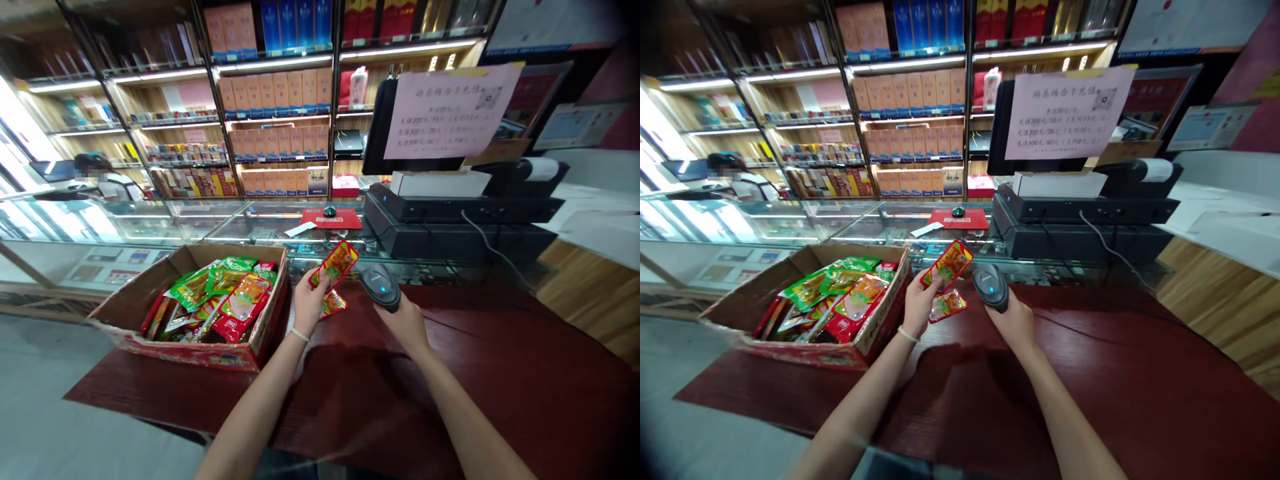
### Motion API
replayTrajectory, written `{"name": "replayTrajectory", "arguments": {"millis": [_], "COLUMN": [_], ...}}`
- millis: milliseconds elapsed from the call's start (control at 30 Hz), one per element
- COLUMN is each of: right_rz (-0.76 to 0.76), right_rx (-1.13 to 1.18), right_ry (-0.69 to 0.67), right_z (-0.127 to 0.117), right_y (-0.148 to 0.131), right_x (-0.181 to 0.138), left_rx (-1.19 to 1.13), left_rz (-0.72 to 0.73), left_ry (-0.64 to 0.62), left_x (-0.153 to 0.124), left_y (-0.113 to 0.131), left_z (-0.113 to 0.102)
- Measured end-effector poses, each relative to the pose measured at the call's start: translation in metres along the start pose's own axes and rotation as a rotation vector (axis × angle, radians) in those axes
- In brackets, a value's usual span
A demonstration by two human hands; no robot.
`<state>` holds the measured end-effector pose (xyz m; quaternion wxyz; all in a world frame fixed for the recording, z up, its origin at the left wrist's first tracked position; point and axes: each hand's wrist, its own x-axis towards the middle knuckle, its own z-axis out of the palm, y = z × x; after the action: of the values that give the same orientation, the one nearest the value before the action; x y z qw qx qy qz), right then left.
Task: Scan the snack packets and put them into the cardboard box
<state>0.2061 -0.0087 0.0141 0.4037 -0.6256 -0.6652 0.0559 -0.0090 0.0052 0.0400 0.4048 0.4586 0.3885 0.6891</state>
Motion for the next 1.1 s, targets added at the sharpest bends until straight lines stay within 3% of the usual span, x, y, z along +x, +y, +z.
{"name": "replayTrajectory", "arguments": {"millis": [133,233,333,400,500,633,767,867,967,1100], "right_rz": [-0.033,-0.091,-0.146,-0.167,-0.167,-0.166,-0.163,-0.126,-0.094,-0.057], "right_rx": [0.071,0.098,0.084,0.079,0.072,0.081,0.024,-0.03,-0.075,-0.118], "right_ry": [-0.016,-0.085,-0.141,-0.158,-0.169,-0.188,-0.166,-0.146,-0.142,-0.151], "right_z": [-0.004,-0.002,0.005,0.011,0.017,0.019,0.018,0.016,0.013,0.009], "right_y": [-0.011,-0.029,-0.049,-0.058,-0.066,-0.063,-0.05,-0.034,-0.015,0.007], "right_x": [0.004,0.007,0.008,0.007,0.006,0.007,0.009,0.012,0.012,0.01], "left_rx": [0.366,0.685,1.035,1.233,1.334,1.324,1.286,1.241,1.195,1.253], "left_rz": [0.309,0.495,0.556,0.487,0.336,0.267,0.327,0.386,0.38,0.286], "left_ry": [0.01,0.064,0.099,0.02,-0.114,-0.147,-0.27,-0.394,-0.508,-0.581], "left_x": [-0.006,-0.004,0.004,0.009,0.011,0.004,-0.007,-0.013,-0.011,-0.003], "left_y": [0.079,0.114,0.121,0.116,0.106,0.105,0.109,0.098,0.067,0.002], "left_z": [-0.027,-0.066,-0.108,-0.131,-0.148,-0.136,-0.099,-0.067,-0.04,-0.02]}}
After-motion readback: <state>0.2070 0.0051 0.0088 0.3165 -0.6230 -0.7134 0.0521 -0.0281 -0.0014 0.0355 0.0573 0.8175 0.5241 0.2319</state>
